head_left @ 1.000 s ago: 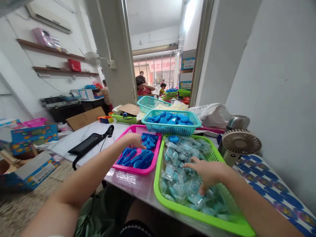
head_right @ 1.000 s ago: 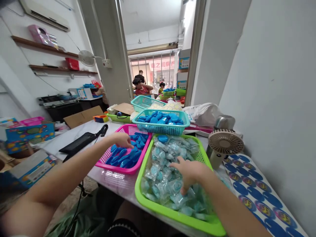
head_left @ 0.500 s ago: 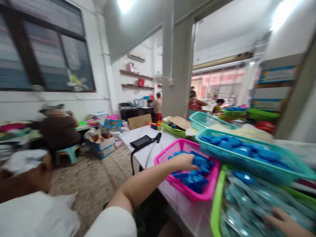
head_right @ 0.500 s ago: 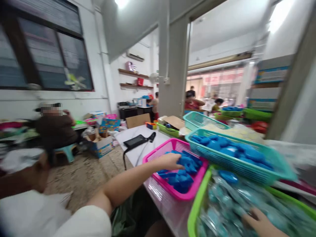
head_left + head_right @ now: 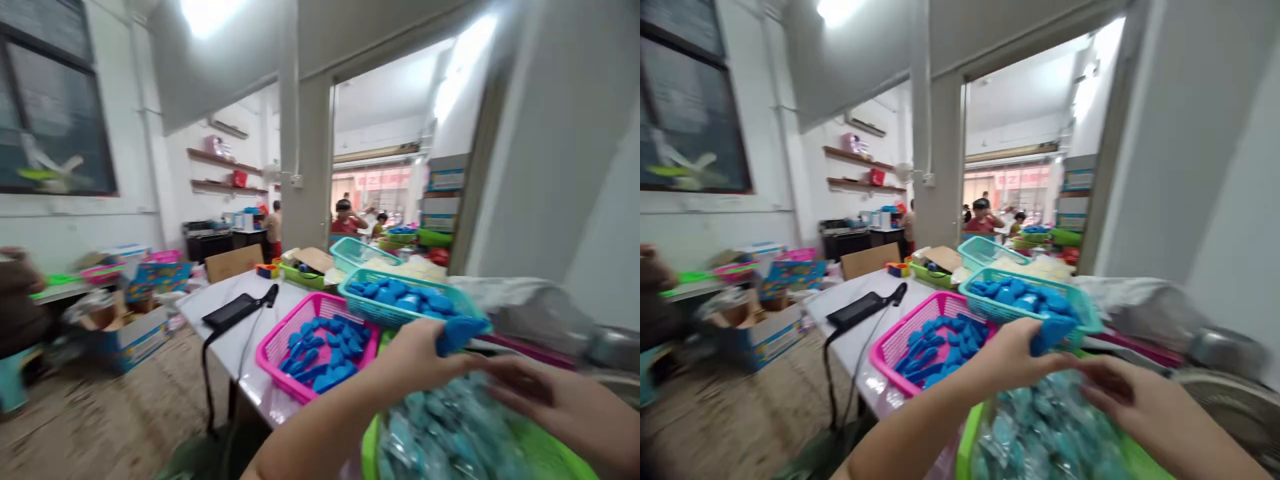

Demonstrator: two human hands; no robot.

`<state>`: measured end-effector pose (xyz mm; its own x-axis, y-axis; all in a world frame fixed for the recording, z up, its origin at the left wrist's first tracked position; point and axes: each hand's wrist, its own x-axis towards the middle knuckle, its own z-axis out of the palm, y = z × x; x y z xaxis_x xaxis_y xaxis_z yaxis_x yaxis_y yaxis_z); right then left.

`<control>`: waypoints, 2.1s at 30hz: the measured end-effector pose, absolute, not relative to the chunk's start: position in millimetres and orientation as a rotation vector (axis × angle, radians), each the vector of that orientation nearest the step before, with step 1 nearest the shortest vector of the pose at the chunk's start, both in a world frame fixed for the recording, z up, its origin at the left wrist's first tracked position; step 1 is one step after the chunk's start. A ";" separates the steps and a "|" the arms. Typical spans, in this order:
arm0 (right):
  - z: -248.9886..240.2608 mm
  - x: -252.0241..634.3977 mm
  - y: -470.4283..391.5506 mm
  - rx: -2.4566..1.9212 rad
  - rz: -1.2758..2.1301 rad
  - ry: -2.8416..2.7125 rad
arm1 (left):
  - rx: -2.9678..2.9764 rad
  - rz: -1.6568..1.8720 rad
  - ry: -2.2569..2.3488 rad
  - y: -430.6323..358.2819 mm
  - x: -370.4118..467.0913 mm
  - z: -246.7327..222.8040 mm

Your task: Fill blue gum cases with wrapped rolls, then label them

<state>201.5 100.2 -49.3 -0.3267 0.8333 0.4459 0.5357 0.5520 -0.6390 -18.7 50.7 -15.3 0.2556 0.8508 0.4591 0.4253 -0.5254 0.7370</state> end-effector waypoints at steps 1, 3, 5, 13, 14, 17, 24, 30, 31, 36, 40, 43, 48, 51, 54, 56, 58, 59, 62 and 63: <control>-33.2 206.8 90.7 -1.089 0.633 -1.987 | 2.041 1.211 1.101 53.2 -12.8 -12.7; -8.6 210.0 69.8 -1.049 0.784 -1.843 | 2.032 1.179 0.995 55.3 -3.6 -7.3; 3.2 207.9 50.7 -0.995 0.823 -1.693 | 2.020 1.170 0.913 53.0 2.4 -2.6; 3.2 192.7 14.0 -0.868 0.747 -1.422 | 1.999 1.163 0.930 26.9 2.3 9.0; 3.2 190.4 13.2 -0.849 0.750 -1.422 | 2.004 1.189 0.943 24.5 1.6 9.3; 1.8 186.6 16.1 -0.784 0.800 -1.479 | 1.929 1.310 0.958 21.3 0.6 7.5; -7.0 189.3 21.7 -0.861 0.902 -1.681 | 1.625 1.691 1.030 20.6 4.5 4.2; -12.3 171.7 11.6 -0.740 0.826 -1.659 | 1.522 1.796 1.014 10.2 7.8 8.1; -12.9 168.9 10.5 -0.692 0.806 -1.680 | 1.515 1.804 1.019 8.9 7.7 8.2; -14.2 164.1 10.2 -0.495 0.776 -1.712 | 1.532 1.861 1.052 5.2 6.0 6.3; -16.2 167.0 11.4 -0.354 0.765 -1.733 | 1.492 1.826 0.997 2.7 6.4 6.3; -20.5 169.3 10.2 -0.301 0.610 -1.784 | 1.420 1.730 0.892 1.6 7.2 8.1; -22.8 171.3 10.7 -0.364 0.003 -1.905 | 1.329 1.573 0.757 3.4 6.9 5.6; -20.8 174.0 13.2 -0.365 -0.322 -1.932 | 1.306 1.484 0.690 8.8 6.3 -1.1; -20.8 179.0 13.6 -0.396 -0.486 -1.944 | 1.258 1.405 0.633 15.3 7.4 -5.7; -21.7 181.3 12.5 -0.444 -0.555 -1.931 | 1.219 1.371 0.596 18.4 9.0 -5.7; -22.0 181.1 11.6 -0.519 -0.581 -1.885 | 1.188 1.351 0.559 19.7 10.9 -3.9; -21.7 180.0 11.6 -0.554 -0.569 -1.869 | 1.172 1.334 0.546 19.6 11.9 -2.8; -20.1 175.1 13.4 -0.566 -0.410 -1.921 | 1.120 1.276 0.530 16.7 14.6 -0.4; -19.7 173.9 14.3 -0.546 -0.348 -1.931 | 1.110 1.260 0.528 15.3 15.3 -0.3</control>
<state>173.9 14.3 -19.7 -0.3446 0.2158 0.9136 0.5210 0.8535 -0.0051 15.3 15.3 -0.3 0.2838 0.9279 0.2418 -0.4785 -0.0815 0.8743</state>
